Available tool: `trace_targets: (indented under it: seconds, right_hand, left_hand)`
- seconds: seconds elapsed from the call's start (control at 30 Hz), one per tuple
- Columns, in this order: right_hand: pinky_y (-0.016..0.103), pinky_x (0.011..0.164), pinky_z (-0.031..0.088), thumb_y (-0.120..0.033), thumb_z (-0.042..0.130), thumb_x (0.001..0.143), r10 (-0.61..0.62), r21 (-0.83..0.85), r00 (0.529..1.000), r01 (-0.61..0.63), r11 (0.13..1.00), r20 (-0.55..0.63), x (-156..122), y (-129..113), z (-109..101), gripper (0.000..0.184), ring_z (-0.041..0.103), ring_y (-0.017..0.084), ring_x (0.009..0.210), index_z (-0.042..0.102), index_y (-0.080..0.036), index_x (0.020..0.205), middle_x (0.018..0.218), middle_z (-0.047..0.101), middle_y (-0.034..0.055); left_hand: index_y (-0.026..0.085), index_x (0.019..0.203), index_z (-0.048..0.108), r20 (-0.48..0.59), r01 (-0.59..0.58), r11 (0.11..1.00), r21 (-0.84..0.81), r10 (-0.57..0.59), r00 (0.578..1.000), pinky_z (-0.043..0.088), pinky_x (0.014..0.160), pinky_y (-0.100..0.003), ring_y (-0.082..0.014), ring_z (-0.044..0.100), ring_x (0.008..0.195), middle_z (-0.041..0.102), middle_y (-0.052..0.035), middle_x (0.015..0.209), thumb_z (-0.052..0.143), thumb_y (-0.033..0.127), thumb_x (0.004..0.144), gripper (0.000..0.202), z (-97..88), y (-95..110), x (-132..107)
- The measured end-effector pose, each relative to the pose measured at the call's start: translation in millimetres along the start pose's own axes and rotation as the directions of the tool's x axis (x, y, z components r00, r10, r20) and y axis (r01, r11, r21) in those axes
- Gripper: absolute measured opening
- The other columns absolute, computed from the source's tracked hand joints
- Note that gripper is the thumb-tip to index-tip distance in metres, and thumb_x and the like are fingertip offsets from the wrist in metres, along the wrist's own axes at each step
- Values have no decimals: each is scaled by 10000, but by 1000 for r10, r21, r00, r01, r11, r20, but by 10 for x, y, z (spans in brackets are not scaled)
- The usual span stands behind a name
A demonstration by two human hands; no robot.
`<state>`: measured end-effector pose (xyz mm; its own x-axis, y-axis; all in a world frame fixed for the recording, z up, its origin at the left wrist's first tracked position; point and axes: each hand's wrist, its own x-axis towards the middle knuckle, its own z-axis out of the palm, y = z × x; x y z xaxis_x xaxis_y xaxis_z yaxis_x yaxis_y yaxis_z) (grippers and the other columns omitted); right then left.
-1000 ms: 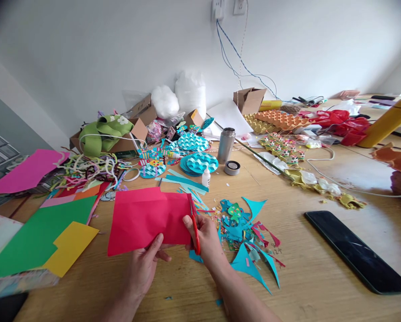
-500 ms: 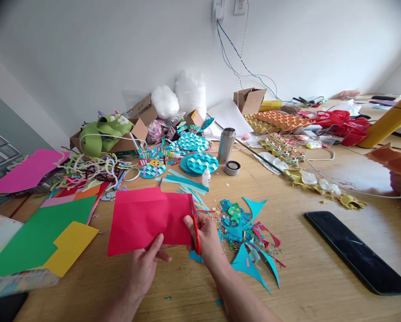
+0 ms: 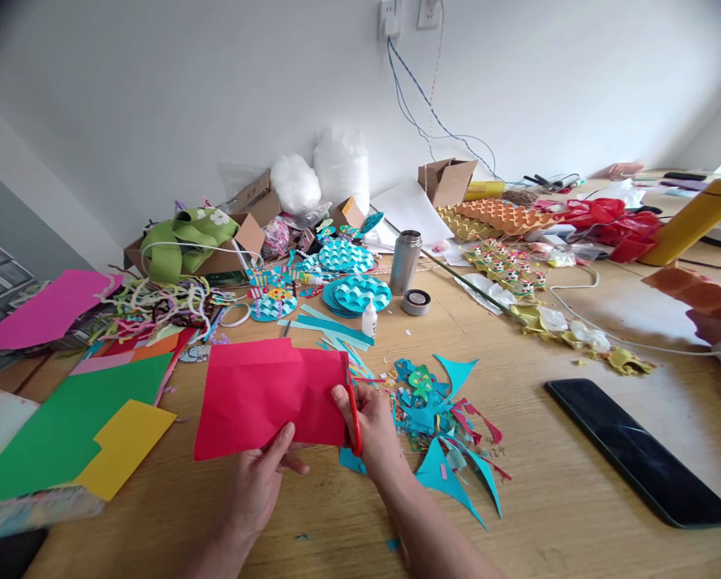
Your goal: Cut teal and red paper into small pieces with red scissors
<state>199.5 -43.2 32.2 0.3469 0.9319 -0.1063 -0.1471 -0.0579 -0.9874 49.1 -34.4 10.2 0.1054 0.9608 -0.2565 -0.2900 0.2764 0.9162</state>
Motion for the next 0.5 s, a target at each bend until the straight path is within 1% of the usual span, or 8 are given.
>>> trace_targets:
  seconds: [0.07, 0.17, 0.27, 0.33, 0.5]
  right_hand:
    - [202, 369, 312, -548, 664, 623, 46, 72, 997, -49, 996, 55, -2, -6, 2, 430, 428, 99, 384, 453, -180, 555, 431, 485, -31]
    - [193, 375, 290, -502, 677, 637, 68, 127, 995, -78, 989, 78, -12, -46, 15, 396, 407, 83, 385, 464, -174, 578, 449, 502, -33]
    - [188, 374, 282, -489, 672, 645, 68, 123, 995, -77, 989, 77, -27, -102, 29, 381, 414, 81, 387, 488, -164, 570, 451, 522, -22]
    - [187, 374, 284, -483, 672, 646, 61, 119, 995, -70, 990, 77, -28, -117, 31, 381, 412, 79, 382, 489, -161, 556, 443, 519, -21]
    - [184, 376, 271, -456, 678, 649, 68, 94, 996, -74, 993, 66, 7, -46, 1, 368, 416, 82, 387, 478, -160, 561, 430, 482, -32]
  left_hand:
    - [174, 1089, 586, -1, -4, 1000, -1, 4, 1000, 489, 391, -236, -201, 662, 650, 682, -62, 935, 747, 337, 599, 542, -6, -15, -3]
    - [173, 1118, 569, -9, -16, 1000, 3, 16, 1000, 497, 388, -247, -181, 647, 591, 675, -66, 954, 745, 336, 603, 568, -8, -38, 0]
    - [191, 1123, 568, -19, -19, 1000, 12, 19, 1000, 497, 382, -256, -169, 634, 546, 675, -60, 967, 751, 344, 594, 580, 4, -36, 2]
    - [202, 1094, 591, -15, -14, 1000, 24, 15, 1000, 494, 384, -253, -171, 636, 542, 679, -59, 970, 754, 362, 587, 556, 15, -21, -2]
    - [177, 1004, 643, -17, -13, 999, 47, 13, 1000, 484, 390, -238, -195, 658, 590, 691, -77, 961, 756, 393, 574, 495, 32, 14, -18]
